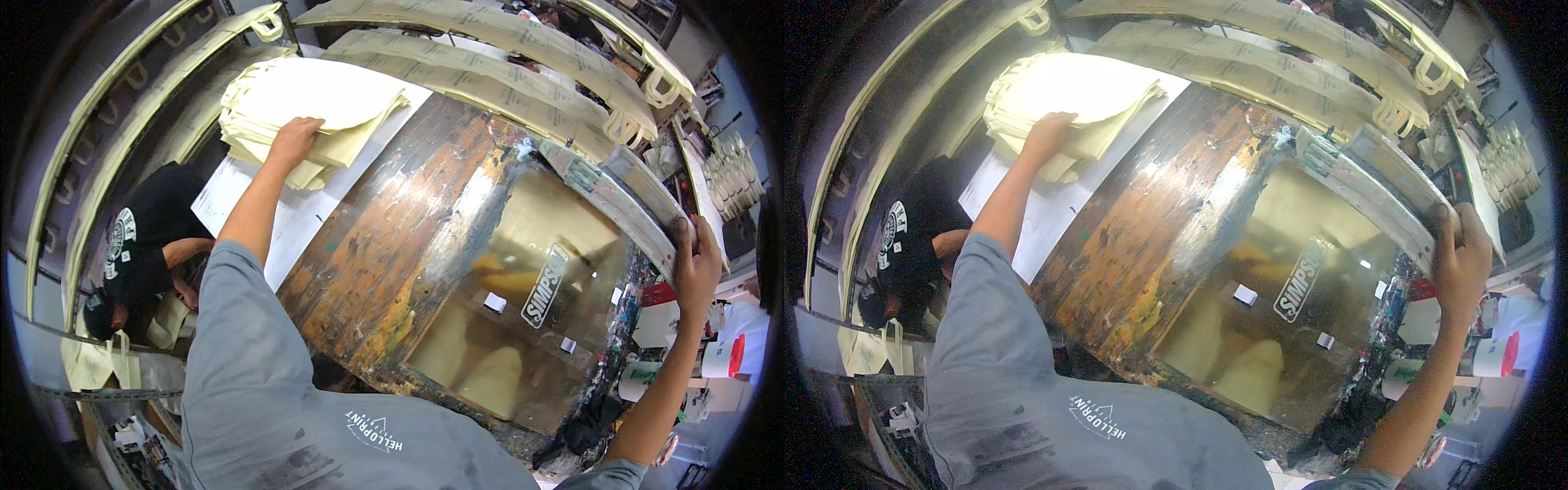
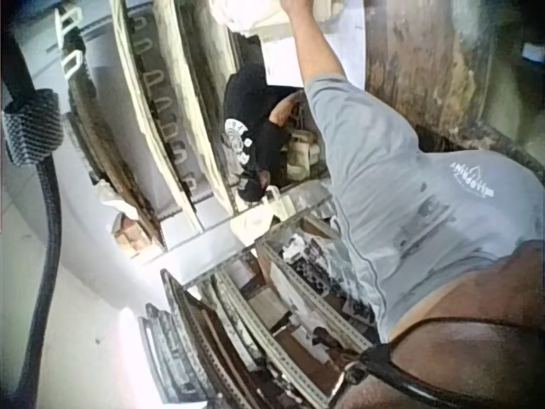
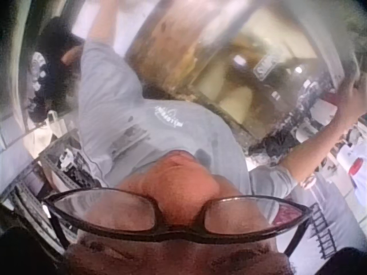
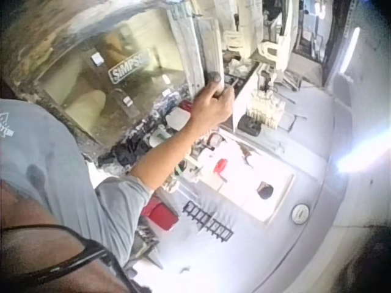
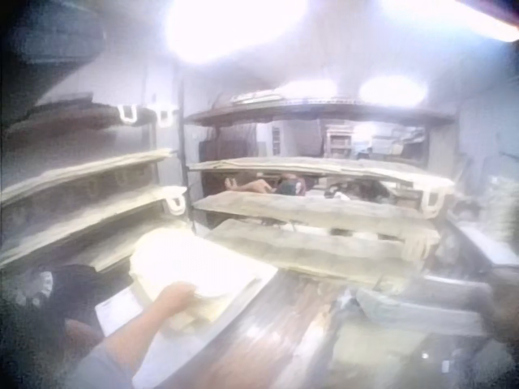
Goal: The person performs screen printing on yellow tote bags using green ink. They place a bag on a board, lower a screen over it, and pull green ink across the screen with a squeegee before lifting the screen and setting the bag aside.
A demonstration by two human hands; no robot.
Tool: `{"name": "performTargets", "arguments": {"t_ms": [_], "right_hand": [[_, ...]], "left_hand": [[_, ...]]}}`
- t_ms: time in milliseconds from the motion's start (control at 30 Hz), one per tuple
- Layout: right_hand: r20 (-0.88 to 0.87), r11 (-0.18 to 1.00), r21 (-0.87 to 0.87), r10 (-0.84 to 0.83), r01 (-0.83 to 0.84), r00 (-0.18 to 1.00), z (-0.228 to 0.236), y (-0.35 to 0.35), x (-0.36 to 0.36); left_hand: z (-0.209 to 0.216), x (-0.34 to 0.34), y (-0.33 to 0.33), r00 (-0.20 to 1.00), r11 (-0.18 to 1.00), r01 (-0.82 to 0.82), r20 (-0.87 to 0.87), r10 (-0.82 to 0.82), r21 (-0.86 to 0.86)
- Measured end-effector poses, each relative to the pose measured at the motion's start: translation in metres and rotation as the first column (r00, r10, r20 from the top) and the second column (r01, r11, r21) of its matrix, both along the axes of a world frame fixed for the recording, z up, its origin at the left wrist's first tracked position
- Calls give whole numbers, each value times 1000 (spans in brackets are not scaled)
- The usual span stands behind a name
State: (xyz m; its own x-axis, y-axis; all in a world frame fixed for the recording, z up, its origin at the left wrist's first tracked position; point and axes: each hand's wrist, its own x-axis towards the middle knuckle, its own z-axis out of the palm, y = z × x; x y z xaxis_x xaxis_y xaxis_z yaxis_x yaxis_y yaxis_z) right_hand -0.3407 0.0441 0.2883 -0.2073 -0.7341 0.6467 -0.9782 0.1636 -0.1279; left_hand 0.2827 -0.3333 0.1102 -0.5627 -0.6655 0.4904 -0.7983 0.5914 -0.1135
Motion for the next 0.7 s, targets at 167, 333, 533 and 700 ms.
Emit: {"name": "performTargets", "arguments": {"t_ms": [167, 333, 533, 700], "right_hand": [[-35, 994, 79, -69, 72, 997, 12, -3, 3], [-37, 999, -1, -54, 54, 998, 12, 1, 4], [-85, 1000, -2, -29, 29, 996, 5, 6, 4], [-160, 997, -82, -7, -6, 987, 0, 8, 2]], "left_hand": [[48, -59, 23, 954, 934, 280, 168, -246, -221], [5, -191, 126, 746, 737, 663, 211, -632, -136], [-86, -369, 249, 704, 675, 674, 15, -710, 299], [-98, -450, 299, 640, 637, 750, 45, -767, 177]]}}
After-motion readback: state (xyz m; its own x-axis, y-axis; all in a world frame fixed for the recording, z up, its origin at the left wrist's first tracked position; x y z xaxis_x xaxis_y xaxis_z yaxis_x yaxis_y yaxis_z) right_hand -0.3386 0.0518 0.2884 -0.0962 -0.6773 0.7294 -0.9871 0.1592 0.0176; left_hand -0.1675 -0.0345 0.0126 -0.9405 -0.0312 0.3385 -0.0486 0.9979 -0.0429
